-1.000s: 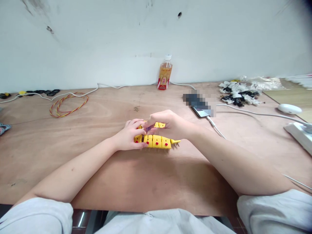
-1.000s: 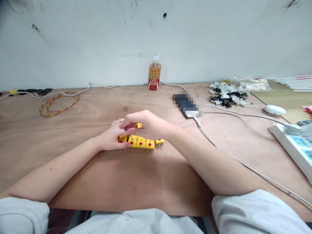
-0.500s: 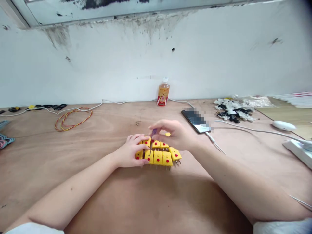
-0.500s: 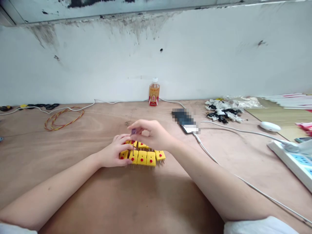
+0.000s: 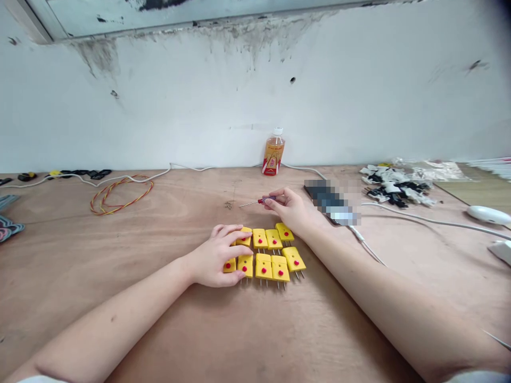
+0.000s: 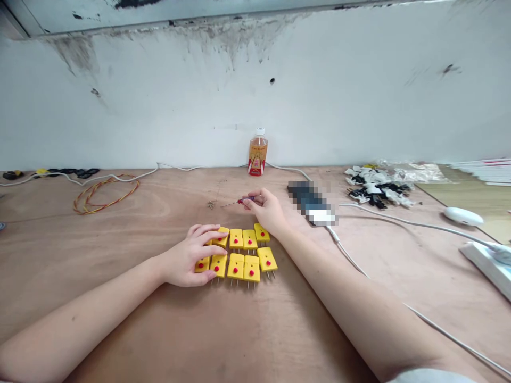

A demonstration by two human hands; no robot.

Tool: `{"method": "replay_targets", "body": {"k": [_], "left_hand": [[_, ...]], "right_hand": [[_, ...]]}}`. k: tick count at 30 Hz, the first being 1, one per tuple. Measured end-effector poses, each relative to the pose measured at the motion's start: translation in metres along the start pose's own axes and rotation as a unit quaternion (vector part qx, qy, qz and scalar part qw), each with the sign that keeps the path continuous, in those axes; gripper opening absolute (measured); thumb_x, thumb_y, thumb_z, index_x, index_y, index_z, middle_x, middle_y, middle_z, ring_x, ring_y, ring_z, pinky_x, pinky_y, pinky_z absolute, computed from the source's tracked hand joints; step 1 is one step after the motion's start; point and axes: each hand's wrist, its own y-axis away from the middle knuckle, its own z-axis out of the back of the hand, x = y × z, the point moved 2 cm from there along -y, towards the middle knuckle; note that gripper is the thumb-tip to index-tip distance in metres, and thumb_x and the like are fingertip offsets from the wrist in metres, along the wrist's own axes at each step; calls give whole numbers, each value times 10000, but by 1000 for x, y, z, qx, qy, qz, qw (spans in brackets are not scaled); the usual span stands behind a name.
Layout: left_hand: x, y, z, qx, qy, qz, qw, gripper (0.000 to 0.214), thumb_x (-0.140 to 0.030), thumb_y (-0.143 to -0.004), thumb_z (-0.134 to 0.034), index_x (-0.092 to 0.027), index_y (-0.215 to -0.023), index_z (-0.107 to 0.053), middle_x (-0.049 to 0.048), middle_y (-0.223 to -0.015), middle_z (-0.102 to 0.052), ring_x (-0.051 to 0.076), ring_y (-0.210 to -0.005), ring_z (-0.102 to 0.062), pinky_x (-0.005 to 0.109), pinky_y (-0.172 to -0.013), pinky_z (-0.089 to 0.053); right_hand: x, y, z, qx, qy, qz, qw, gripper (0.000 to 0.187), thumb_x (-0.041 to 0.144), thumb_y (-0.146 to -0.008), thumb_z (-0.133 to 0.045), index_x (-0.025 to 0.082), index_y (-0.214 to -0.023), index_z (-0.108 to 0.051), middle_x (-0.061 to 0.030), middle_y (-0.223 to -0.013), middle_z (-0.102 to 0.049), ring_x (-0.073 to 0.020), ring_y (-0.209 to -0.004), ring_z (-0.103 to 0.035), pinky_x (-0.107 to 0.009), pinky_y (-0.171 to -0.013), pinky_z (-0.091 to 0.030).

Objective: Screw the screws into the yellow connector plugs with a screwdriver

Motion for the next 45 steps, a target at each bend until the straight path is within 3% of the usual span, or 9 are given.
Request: {"method": "replay_targets", "body": {"k": [4, 7, 11, 17, 28, 38, 42, 45], "left_hand": [[-2, 0, 0, 11, 11, -2, 1000, 432, -347, -800, -722, -252, -1216, -655, 132, -1608, -492, 410, -1554, -310, 630, -1248, -214], [-3, -1, 0, 21, 15, -10, 1000, 458, -384, -817, -726, -231, -1237, -629, 149, -1639, -453, 401, -1578, -280, 625, -1275, -168], [-3, -2, -1, 22, -2, -4, 1000, 483, -475, -860, -717, -248, -1278, -632, 148, -1627, -473, 391, -1568, -314, 624, -1270, -191], [-3, -3, 1, 15, -10, -4, 1000, 395, -419, -861, -708, -256, -1220, -672, 133, -1600, -511, 380, -1546, -353, 611, -1249, -230], [8, 2, 12, -2, -37, -41, 998, 324, -395, -845, -695, -244, -1131, -684, 139, -1527, -576, 387, -1467, -442, 581, -1198, -282], [12, 3, 25, 0, -75, 5, 997, 264, -428, -830, -721, -221, -984, -664, 155, -1426, -633, 394, -1393, -501, 592, -1120, -328], [13, -2, 21, -49, -50, 65, 995, 202, -419, -899, -673, -229, -965, -647, 113, -1299, -707, 362, -1339, -559, 591, -1110, -345], [20, -7, 12, -164, -18, 170, 972, 135, -337, -938, -605, -236, -1017, -649, 91, -1213, -738, 323, -1287, -603, 556, -1105, -397]], "right_hand": [[-3, -2, 0, 27, 18, -6, 999, 529, 585, -732, -880, 185, -966, -623, -132, -1086, -803, -228, -1012, -779, -382, -934, -615], [-5, -4, 0, 22, 85, -14, 996, 471, 557, -741, -864, 184, -929, -646, -94, -965, -804, -214, -907, -762, -351, -830, -598], [-7, -5, 0, 9, 150, -27, 988, 397, 543, -758, -818, 204, -896, -664, -30, -758, -742, -185, -700, -672, -314, -645, -515], [-6, -6, -1, 19, 166, -34, 985, 337, 499, -758, -800, 214, -871, -659, -18, -712, -703, -185, -678, -627, -307, -608, -453], [-6, -7, -2, 31, 114, -34, 992, 443, 568, -722, -843, 205, -882, -648, 3, -672, -673, -163, -627, -599, -285, -560, -422], [-4, -5, 2, -8, 46, -46, 998, 479, 584, -698, -886, 207, -889, -661, -40, -762, -745, -168, -671, -663, -289, -603, -506], [-5, -7, 3, -11, 9, -42, 999, 460, 572, -691, -895, 210, -892, -695, -46, -828, -757, -166, -717, -678, -294, -659, -543], [-5, -8, 4, -12, -11, -35, 999, 448, 564, -690, -899, 213, -901, -717, -50, -864, -762, -174, -749, -689, -303, -691, -562]]}}
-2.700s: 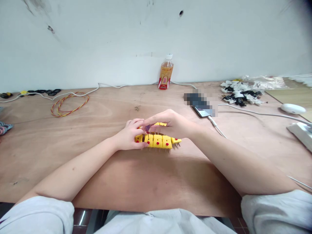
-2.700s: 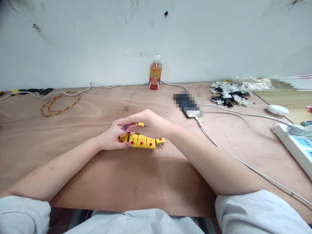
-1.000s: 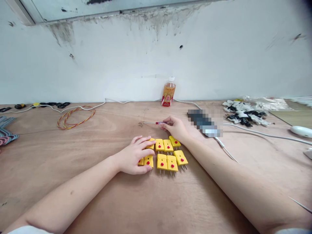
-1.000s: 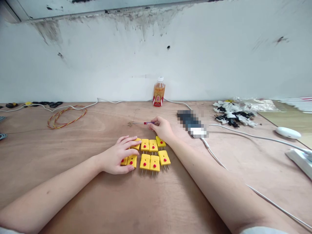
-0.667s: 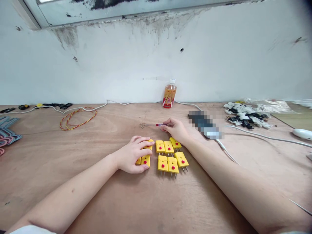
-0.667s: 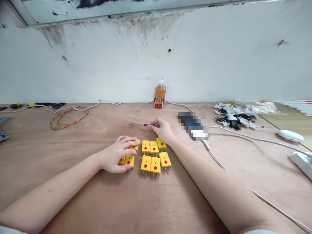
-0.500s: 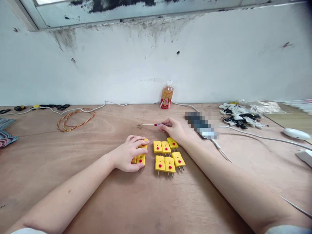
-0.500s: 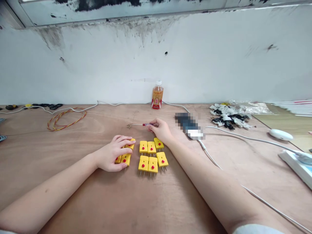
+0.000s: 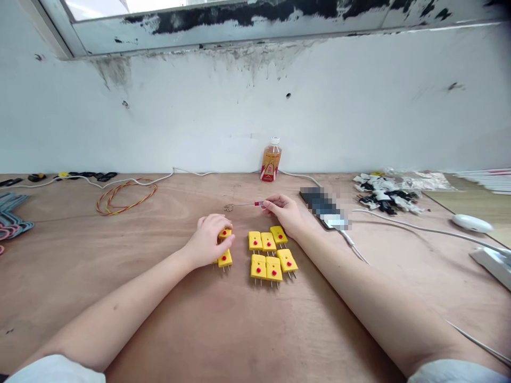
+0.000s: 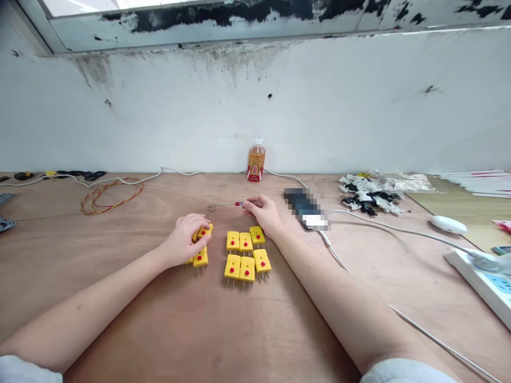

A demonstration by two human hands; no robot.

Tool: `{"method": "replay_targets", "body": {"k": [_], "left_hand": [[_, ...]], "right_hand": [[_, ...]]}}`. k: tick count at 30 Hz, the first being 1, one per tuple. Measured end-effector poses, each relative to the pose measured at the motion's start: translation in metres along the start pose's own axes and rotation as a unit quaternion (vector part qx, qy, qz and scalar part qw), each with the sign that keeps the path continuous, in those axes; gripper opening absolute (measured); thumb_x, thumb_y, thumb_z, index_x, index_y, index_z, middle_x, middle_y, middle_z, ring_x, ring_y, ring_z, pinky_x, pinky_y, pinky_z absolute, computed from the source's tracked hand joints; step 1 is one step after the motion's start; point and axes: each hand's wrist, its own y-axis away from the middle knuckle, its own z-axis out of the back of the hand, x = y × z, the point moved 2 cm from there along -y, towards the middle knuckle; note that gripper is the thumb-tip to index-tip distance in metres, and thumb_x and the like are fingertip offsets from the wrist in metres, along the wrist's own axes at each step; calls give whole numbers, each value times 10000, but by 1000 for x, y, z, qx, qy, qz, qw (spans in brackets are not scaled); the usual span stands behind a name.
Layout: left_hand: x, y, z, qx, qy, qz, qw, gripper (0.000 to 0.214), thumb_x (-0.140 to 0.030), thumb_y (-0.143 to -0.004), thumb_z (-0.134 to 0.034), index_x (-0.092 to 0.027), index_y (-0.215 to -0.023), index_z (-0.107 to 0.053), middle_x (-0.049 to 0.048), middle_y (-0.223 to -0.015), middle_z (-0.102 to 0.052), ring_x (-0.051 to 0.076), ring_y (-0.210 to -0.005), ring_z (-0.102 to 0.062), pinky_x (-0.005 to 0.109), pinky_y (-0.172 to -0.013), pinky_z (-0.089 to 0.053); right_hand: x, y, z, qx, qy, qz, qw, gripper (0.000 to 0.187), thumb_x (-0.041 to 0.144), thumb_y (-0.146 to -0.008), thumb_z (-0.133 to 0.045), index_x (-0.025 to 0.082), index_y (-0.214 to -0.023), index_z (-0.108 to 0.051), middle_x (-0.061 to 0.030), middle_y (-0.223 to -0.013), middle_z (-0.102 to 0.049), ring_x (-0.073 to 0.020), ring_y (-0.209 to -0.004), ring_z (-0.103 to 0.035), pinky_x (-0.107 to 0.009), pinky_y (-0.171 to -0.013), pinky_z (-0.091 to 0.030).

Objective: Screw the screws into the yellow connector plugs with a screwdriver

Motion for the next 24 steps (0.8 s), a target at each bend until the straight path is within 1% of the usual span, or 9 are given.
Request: {"method": "replay_targets", "body": {"k": [2, 3, 5, 8, 11, 13, 15, 18, 24], "left_hand": [[7, -2, -8, -75, 15, 89, 993, 167, -317, -916, -622, -226, -1050, -661, 108, -1240, -726, 325, -1274, -610, 548, -1107, -429], [11, -2, -12, -95, 23, 123, 988, 202, -318, -900, -643, -221, -1076, -669, 115, -1266, -718, 332, -1286, -604, 551, -1115, -436], [17, -3, -19, -105, 48, 162, 980, 282, -330, -873, -684, -217, -1131, -685, 120, -1298, -708, 342, -1323, -586, 551, -1138, -440], [25, -3, -22, -93, 109, 168, 975, 343, -369, -866, -711, -216, -1173, -717, 111, -1315, -713, 326, -1353, -577, 520, -1177, -432], [29, -4, -21, -84, 184, 158, 966, 379, -393, -854, -738, -228, -1194, -744, 97, -1349, -709, 297, -1360, -581, 492, -1203, -417], [30, -4, -20, -81, 224, 157, 959, 362, -398, -830, -771, -239, -1154, -771, 92, -1346, -715, 296, -1348, -590, 500, -1202, -416], [31, -4, -21, -81, 251, 161, 951, 286, -402, -817, -789, -239, -1051, -798, 94, -1313, -729, 303, -1321, -607, 520, -1188, -427], [32, -4, -23, -90, 271, 166, 944, 163, -376, -821, -783, -234, -900, -798, 96, -1244, -748, 302, -1243, -649, 534, -1144, -463], [33, -2, -24, -97, 265, 163, 946, 131, -355, -828, -771, -225, -845, -767, 91, -1179, -754, 282, -1152, -679, 514, -1088, -496]], "right_hand": [[0, 0, 1, 3, -12, 1, 1000, 447, 558, -688, -901, 213, -900, -712, -49, -864, -764, -169, -737, -682, -305, -696, -562], [1, 0, 1, 6, -16, 2, 1000, 449, 557, -684, -902, 211, -896, -708, -47, -863, -766, -164, -729, -678, -303, -694, -558], [1, 0, 1, 16, -20, 1, 1000, 456, 559, -679, -902, 207, -893, -706, -50, -872, -774, -159, -731, -676, -293, -689, -547], [1, 3, 0, 42, -13, -8, 999, 464, 565, -677, -905, 204, -899, -715, -61, -923, -794, -162, -771, -694, -277, -696, -536], [2, 6, -3, 70, -8, -18, 997, 491, 579, -652, -921, 207, -892, -710, -58, -907, -801, -172, -784, -713, -272, -695, -529], [3, 9, -5, 85, -11, -28, 996, 519, 588, -626, -936, 209, -895, -705, -55, -887, -801, -182, -799, -730, -274, -703, -531], [4, 10, -6, 94, -9, -36, 995, 545, 598, -602, -946, 208, -897, -704, -57, -879, -803, -192, -812, -741, -281, -713, -537], [5, 11, -8, 97, 8, -39, 994, 579, 626, -570, -948, 204, -887, -707, -60, -864, -802, -196, -786, -739, -295, -707, -546], [5, 11, -8, 92, 3, -37, 995, 590, 630, -543, -954, 204, -863, -702, -43, -830, -789, -178, -754, -719, -295, -711, -548]]}}
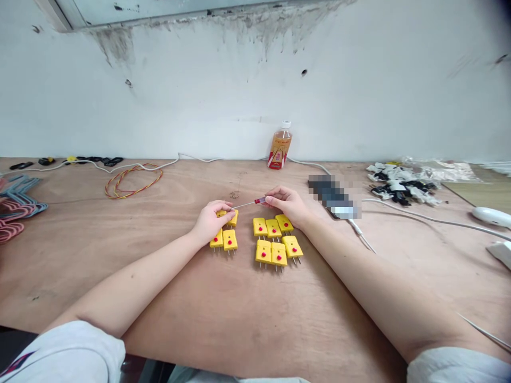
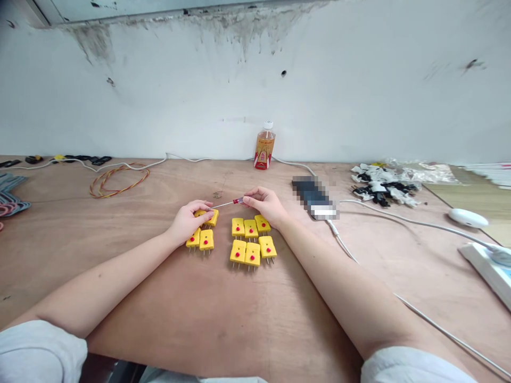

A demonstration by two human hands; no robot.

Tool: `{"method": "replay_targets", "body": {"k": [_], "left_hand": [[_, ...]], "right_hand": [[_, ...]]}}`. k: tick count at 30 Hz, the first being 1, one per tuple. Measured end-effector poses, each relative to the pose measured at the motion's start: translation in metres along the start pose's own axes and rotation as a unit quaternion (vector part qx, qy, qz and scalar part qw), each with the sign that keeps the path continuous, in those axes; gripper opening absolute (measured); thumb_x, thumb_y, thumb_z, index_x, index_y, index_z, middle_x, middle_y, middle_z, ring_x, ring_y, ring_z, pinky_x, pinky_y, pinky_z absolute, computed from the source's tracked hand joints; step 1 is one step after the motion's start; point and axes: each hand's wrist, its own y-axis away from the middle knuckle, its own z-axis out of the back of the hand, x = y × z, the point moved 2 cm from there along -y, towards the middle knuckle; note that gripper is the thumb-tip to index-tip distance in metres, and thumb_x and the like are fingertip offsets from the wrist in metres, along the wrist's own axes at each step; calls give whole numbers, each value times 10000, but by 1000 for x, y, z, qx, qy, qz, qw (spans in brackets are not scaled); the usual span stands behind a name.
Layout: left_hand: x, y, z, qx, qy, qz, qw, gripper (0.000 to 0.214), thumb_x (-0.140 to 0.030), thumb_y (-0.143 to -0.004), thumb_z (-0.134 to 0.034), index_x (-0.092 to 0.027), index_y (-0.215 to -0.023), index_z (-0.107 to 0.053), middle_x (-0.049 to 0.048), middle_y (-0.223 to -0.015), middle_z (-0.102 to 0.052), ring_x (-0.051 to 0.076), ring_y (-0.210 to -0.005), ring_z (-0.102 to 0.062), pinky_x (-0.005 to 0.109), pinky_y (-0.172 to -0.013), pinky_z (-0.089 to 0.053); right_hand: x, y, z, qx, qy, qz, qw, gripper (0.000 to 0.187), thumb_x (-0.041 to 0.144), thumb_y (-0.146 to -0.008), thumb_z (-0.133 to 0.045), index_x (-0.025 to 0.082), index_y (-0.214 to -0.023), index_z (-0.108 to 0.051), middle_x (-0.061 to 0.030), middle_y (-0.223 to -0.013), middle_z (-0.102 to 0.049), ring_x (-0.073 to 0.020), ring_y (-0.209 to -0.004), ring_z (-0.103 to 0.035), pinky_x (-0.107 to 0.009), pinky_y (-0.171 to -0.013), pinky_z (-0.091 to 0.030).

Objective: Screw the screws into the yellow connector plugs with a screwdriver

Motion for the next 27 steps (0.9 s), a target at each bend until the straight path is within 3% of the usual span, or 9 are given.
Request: {"method": "replay_targets", "body": {"k": [9, 17, 27], "left_hand": [[-1, 0, 1, -15, -28, -18, 999, 175, -375, -809, -773, -219, -753, -717, 81, -1072, -763, 269, -1069, -685, 501, -1050, -509], [-2, 0, 2, -3, -54, -20, 998, 147, -368, -849, -749, -234, -866, -807, 75, -1085, -756, 274, -1099, -679, 492, -1053, -524], [-5, 1, 3, -13, -69, -32, 997, 127, -328, -850, -727, -238, -871, -815, 72, -1094, -754, 271, -1091, -680, 492, -1052, -535]], "right_hand": [[2, 1, 1, 16, 22, 2, 1000, 515, 570, -585, -952, 200, -838, -698, -59, -841, -788, -198, -793, -728, -322, -741, -567], [4, 1, 1, 31, 20, 13, 999, 524, 591, -564, -953, 202, -804, -698, -54, -812, -789, -204, -776, -730, -332, -724, -575], [3, 0, 5, 36, 31, 9, 999, 480, 552, -604, -943, 197, -819, -703, -51, -808, -786, -205, -781, -731, -328, -712, -572]]}}
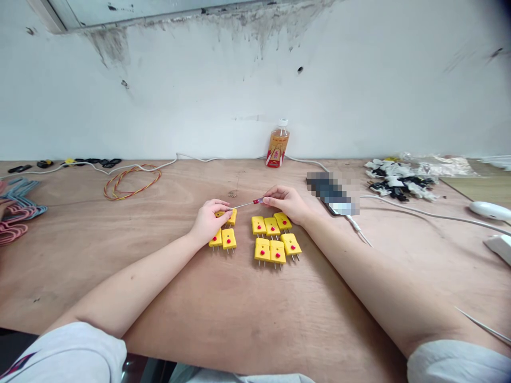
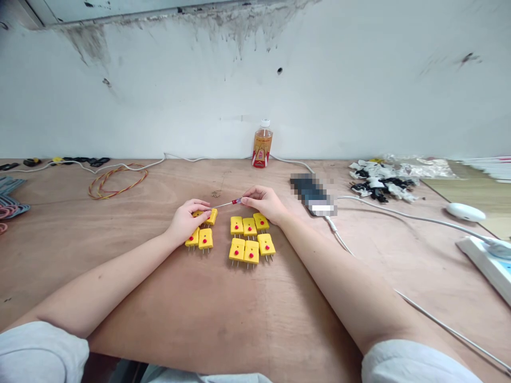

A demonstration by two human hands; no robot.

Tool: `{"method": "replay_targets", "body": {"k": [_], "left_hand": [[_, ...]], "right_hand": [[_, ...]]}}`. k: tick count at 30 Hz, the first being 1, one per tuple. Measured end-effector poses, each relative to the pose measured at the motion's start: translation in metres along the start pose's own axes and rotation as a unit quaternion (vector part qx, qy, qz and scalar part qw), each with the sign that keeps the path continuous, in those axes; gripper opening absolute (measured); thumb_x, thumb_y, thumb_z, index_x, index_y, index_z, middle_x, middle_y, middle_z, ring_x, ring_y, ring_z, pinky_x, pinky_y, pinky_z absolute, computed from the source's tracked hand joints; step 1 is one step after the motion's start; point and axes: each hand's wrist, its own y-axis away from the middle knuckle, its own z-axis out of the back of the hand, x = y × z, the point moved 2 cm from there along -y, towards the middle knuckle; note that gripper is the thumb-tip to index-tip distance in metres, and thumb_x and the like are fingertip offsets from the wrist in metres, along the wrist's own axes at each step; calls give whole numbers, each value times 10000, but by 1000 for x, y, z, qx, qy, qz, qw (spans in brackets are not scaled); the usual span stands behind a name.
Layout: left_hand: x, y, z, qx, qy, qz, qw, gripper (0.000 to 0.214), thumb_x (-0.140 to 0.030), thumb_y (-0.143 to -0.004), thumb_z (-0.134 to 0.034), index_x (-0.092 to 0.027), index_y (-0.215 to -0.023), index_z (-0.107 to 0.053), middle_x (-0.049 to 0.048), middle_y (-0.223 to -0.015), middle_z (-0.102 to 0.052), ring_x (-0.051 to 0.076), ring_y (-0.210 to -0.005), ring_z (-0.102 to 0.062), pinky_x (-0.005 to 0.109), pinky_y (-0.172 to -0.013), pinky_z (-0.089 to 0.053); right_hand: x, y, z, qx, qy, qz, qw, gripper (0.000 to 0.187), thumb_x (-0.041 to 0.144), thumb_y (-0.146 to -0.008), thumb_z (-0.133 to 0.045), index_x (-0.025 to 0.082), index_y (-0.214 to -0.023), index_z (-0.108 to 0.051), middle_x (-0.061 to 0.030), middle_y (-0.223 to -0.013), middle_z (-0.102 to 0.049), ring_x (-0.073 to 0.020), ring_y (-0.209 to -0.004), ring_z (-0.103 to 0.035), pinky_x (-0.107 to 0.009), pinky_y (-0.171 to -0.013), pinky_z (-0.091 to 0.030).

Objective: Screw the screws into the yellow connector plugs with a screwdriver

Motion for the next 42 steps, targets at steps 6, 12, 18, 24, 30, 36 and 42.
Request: {"method": "replay_targets", "body": {"k": [6, 12, 18, 24, 30, 36, 42], "left_hand": [[-2, 1, 1, -6, -19, -17, 1000, 122, -322, -859, -716, -244, -850, -808, 71, -1091, -754, 272, -1091, -675, 498, -1037, -541], [-2, 2, 1, -6, -35, -33, 999, 132, -326, -876, -700, -245, -857, -802, 67, -1088, -758, 270, -1095, -673, 494, -1033, -543], [-6, 2, 2, -3, -32, -47, 998, 122, -326, -884, -698, -244, -858, -785, 65, -1083, -757, 269, -1104, -667, 491, -1036, -536], [-11, 3, 1, 1, -11, -63, 998, 134, -353, -890, -711, -240, -839, -759, 69, -1079, -757, 267, -1111, -664, 493, -1048, -522], [-14, 4, 2, 18, -15, -94, 995, 118, -349, -873, -744, -236, -906, -753, 79, -1117, -763, 277, -1154, -660, 490, -1071, -509], [-13, 3, 0, 75, -54, -119, 989, 232, -366, -894, -718, -217, -1070, -745, 110, -1274, -740, 304, -1265, -630, 533, -1137, -459], [-9, 5, -3, 110, -107, -106, 982, 210, -350, -901, -693, -235, -1058, -771, 101, -1301, -711, 297, -1266, -614, 528, -1127, -459]], "right_hand": [[3, 1, 2, 0, 12, 8, 1000, 443, 532, -619, -938, 196, -818, -728, -59, -833, -800, -208, -790, -736, -318, -707, -570], [11, 1, -1, -11, 20, 26, 999, 443, 533, -642, -936, 200, -873, -756, -76, -886, -811, -233, -838, -755, -354, -768, -597], [27, 9, -21, -55, -48, 55, 996, 523, 529, -657, -940, 215, -1026, -743, -98, -1046, -811, -264, -983, -774, -457, -971, -606], [31, 21, -48, -95, -147, 61, 983, 530, 504, -707, -915, 255, -1102, -665, -71, -1148, -777, -235, -1022, -769, -492, -1044, -603], [36, 28, -58, -107, -157, 85, 978, 491, 469, -757, -885, 284, -1140, -640, -66, -1204, -762, -250, -1129, -748, -480, -1050, -603], [61, 30, -41, -104, -23, 173, 979, 407, 397, -843, -786, 244, -1211, -707, -81, -1166, -784, -239, -1033, -776, -435, -894, -662], [80, 40, -34, -39, 149, 240, 958, 324, 242, -869, -698, 229, -1186, -759, -77, -1111, -804, -220, -965, -784, -368, -781, -670]]}}
